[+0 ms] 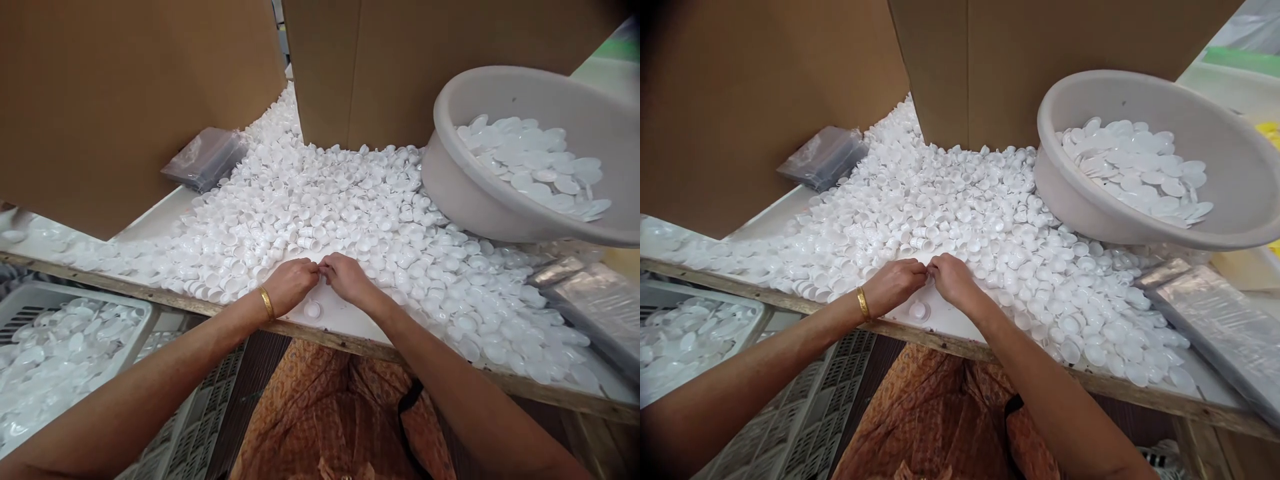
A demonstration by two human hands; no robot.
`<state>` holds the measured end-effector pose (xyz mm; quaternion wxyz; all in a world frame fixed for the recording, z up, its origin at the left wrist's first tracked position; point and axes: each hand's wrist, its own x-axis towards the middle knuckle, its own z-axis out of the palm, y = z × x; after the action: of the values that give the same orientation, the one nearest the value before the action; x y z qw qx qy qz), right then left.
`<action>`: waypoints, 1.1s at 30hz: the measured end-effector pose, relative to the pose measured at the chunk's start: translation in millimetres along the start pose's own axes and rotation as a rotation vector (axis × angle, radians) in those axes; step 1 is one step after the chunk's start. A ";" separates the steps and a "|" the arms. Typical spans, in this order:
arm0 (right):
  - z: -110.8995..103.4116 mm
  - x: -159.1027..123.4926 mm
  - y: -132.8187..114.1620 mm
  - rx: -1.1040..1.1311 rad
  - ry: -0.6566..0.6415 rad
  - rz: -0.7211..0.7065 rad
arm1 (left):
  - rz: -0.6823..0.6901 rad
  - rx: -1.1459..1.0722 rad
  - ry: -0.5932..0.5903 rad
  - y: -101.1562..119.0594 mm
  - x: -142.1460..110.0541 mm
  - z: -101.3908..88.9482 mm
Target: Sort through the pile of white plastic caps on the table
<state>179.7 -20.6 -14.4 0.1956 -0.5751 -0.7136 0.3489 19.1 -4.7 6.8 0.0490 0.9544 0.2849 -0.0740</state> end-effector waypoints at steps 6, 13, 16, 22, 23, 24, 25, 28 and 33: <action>4.0 8.7 7.3 0.016 0.034 0.044 | 0.019 -0.003 0.061 -2.9 -1.4 7.0; 2.5 9.2 6.6 0.043 -0.014 0.094 | -0.063 -0.089 0.186 4.6 -6.6 17.2; 3.9 3.9 4.5 -0.010 0.005 0.054 | -0.082 -0.186 0.259 9.4 -11.5 19.4; 8.0 -3.6 2.4 0.042 0.040 -0.024 | -0.137 -0.287 0.344 16.4 -22.8 14.6; 8.4 -3.8 1.7 0.027 0.038 -0.025 | -0.159 -0.290 0.341 16.1 -24.0 12.8; 8.6 -3.9 0.8 0.008 0.035 -0.022 | -0.187 -0.297 0.339 15.4 -24.9 11.0; 8.5 -4.0 -0.3 -0.007 0.032 -0.016 | -0.225 -0.314 0.341 14.2 -25.5 9.2; 7.6 -5.4 -4.8 0.004 0.040 0.001 | -0.409 -0.448 0.326 10.3 -25.9 4.8; 10.7 -4.6 -11.3 0.039 0.057 -0.001 | -0.727 -0.444 0.054 5.5 -17.8 1.3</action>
<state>165.8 -29.0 -13.0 0.2272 -0.5807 -0.7009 0.3463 7.3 -19.0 8.8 0.2166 0.7597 0.6132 0.0017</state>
